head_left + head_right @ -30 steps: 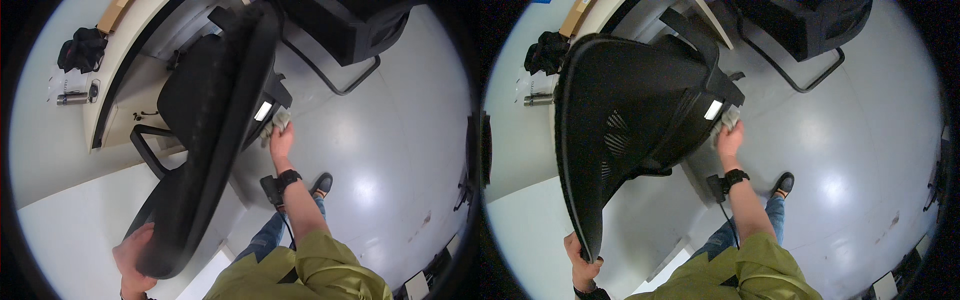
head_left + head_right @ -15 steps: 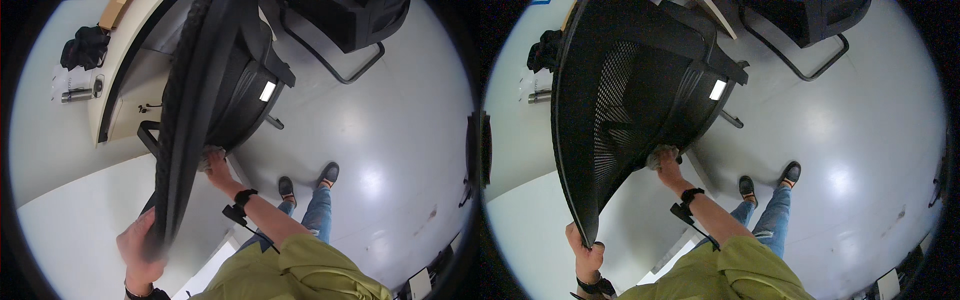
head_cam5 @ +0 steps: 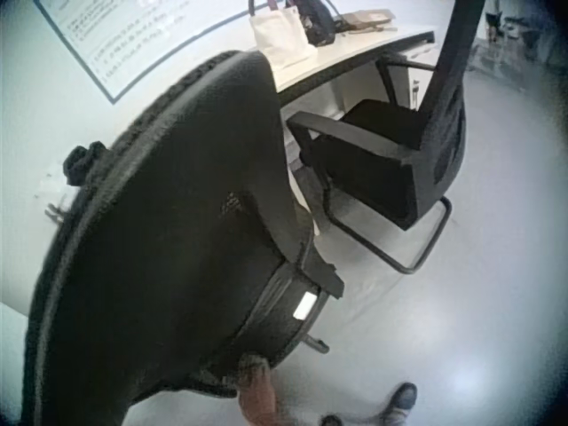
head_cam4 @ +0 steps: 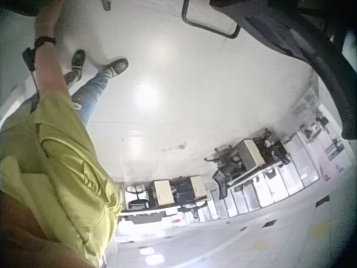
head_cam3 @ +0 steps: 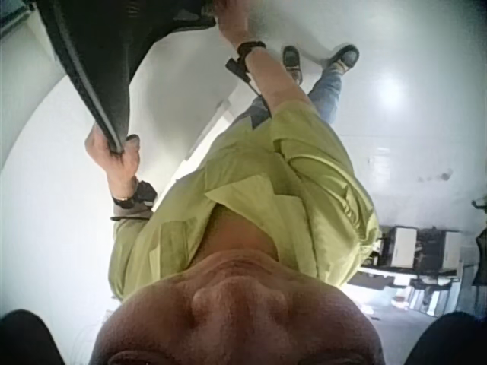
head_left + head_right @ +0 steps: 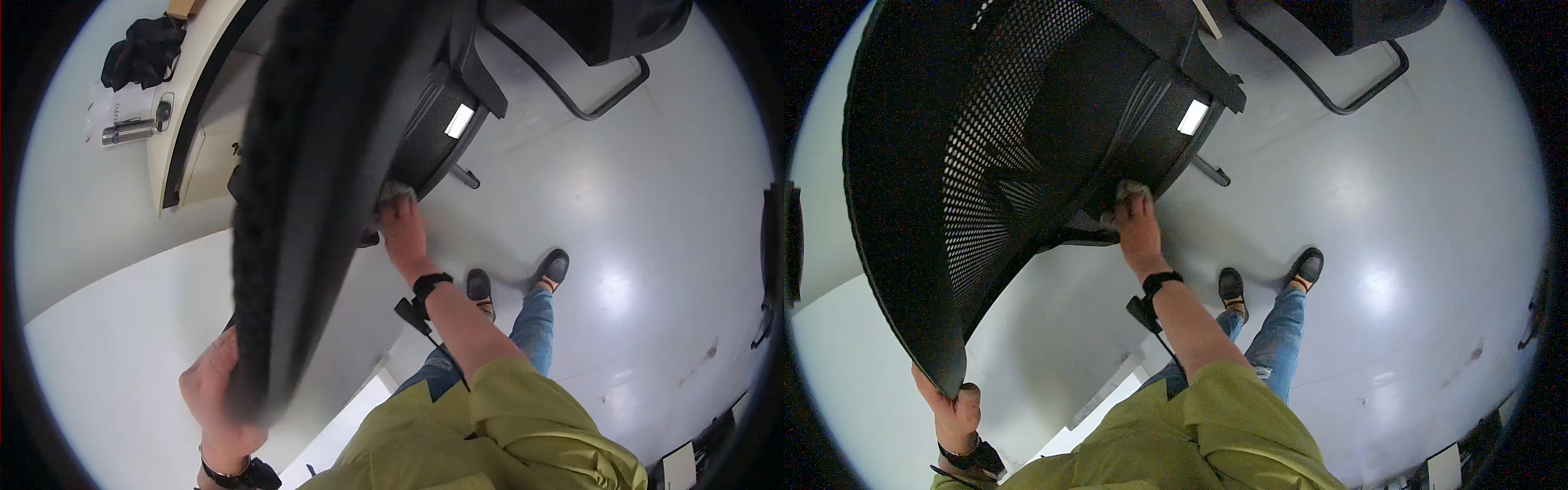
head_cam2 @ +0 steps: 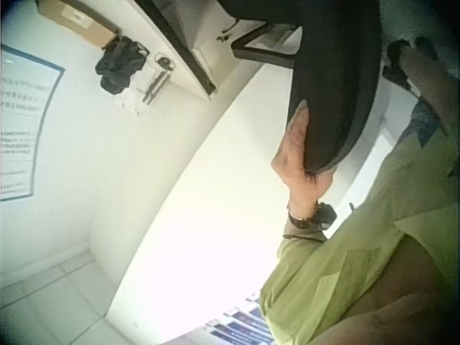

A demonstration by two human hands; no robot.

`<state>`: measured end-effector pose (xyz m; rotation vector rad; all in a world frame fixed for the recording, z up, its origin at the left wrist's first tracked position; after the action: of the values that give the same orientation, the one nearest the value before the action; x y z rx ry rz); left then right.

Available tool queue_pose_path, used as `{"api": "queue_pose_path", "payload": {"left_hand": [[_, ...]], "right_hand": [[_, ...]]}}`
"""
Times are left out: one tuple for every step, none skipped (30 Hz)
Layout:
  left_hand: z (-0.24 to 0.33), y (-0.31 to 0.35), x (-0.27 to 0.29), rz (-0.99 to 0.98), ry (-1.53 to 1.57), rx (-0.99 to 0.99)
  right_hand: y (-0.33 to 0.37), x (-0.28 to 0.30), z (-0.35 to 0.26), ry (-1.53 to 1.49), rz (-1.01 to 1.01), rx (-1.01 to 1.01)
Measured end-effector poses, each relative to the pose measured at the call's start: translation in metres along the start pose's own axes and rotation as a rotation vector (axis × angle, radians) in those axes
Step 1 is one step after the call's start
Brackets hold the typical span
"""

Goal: Cleaning office chairs and desks with a cloth in an office environment.

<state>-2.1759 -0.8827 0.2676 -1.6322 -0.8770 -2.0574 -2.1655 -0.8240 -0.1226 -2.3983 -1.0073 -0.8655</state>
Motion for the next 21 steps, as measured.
{"api": "queue_pose_path", "payload": {"left_hand": [[0.001, 0.0, 0.002, 0.032, -0.002, -0.003], [0.0, 0.002, 0.002, 0.057, 0.003, -0.008], [-0.003, 0.004, 0.001, 0.053, -0.004, -0.009], [-0.005, 0.008, 0.0, 0.076, -0.052, 0.0], [-0.007, 0.009, 0.0, 0.098, -0.101, 0.009], [-0.009, 0.008, -0.001, 0.096, -0.102, 0.004], [-0.012, 0.008, 0.003, 0.083, -0.151, -0.063], [-0.013, 0.009, 0.005, 0.07, -0.199, -0.132], [-0.012, 0.009, 0.006, 0.068, -0.207, -0.128], [-0.013, 0.009, 0.006, 0.121, -0.174, -0.123], [-0.01, 0.008, 0.002, 0.174, -0.132, -0.119], [-0.006, 0.006, -0.003, 0.176, -0.127, -0.119], [0.001, 0.003, -0.006, 0.146, -0.037, -0.112], [0.006, 0.0, -0.008, 0.12, 0.051, -0.107], [0.008, -0.003, -0.008, 0.123, 0.059, -0.143], [0.009, -0.003, -0.007, 0.122, 0.058, -0.142], [0.006, 0.0, -0.001, 0.117, 0.036, -0.122], [0.006, 0.001, 0.001, 0.108, 0.027, -0.107], [0.008, 0.001, -0.002, 0.102, 0.039, -0.114], [0.009, 0.002, -0.004, 0.104, 0.037, -0.124], [0.006, 0.003, -0.003, 0.113, 0.024, -0.129]], "right_hand": [[0.001, -0.011, -0.013, 0.022, -0.022, 0.081], [0.004, -0.02, -0.025, 0.015, -0.021, 0.077], [0.007, -0.031, -0.038, -0.132, -0.118, 0.112], [0.01, -0.039, -0.042, -0.275, -0.215, 0.146], [0.01, -0.045, -0.041, -0.276, -0.213, 0.142], [0.01, -0.05, -0.038, -0.268, -0.199, 0.167], [0.01, -0.051, -0.044, -0.269, -0.189, 0.196], [0.011, -0.051, -0.046, -0.279, -0.189, 0.195], [0.014, -0.048, -0.046, -0.37, -0.156, 0.223], [0.017, -0.046, -0.044, -0.454, -0.122, 0.252], [0.032, -0.05, -0.032, -0.448, -0.124, 0.252], [0.053, -0.056, -0.018, -0.519, -0.343, 0.13], [0.07, -0.061, -0.016, -0.592, -0.559, 0.004], [0.075, -0.061, -0.021, -0.592, -0.556, 0.007], [0.079, -0.058, -0.023, -0.605, -0.332, -0.149], [0.083, -0.051, -0.023, -0.612, -0.109, -0.306], [0.063, -0.03, -0.043, -0.827, 0.005, -0.271], [0.036, -0.008, -0.059, -1.028, 0.123, -0.241], [0.021, -0.016, -0.063, -0.894, 0.146, -0.11], [0.01, -0.028, -0.072, -0.768, 0.164, 0.023], [0.005, -0.034, -0.084, -0.779, 0.165, 0.027]]}}
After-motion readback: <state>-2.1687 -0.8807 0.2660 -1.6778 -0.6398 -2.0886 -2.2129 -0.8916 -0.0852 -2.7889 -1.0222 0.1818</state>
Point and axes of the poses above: each hand's wrist, its own y-axis away from the middle knuckle, its own x-axis out of the back of the hand, z = x × y, the point moved 2 cm from there along -y, towards the middle knuckle, and after that the axes turned 14 degrees about x, right-handed, at the moved point
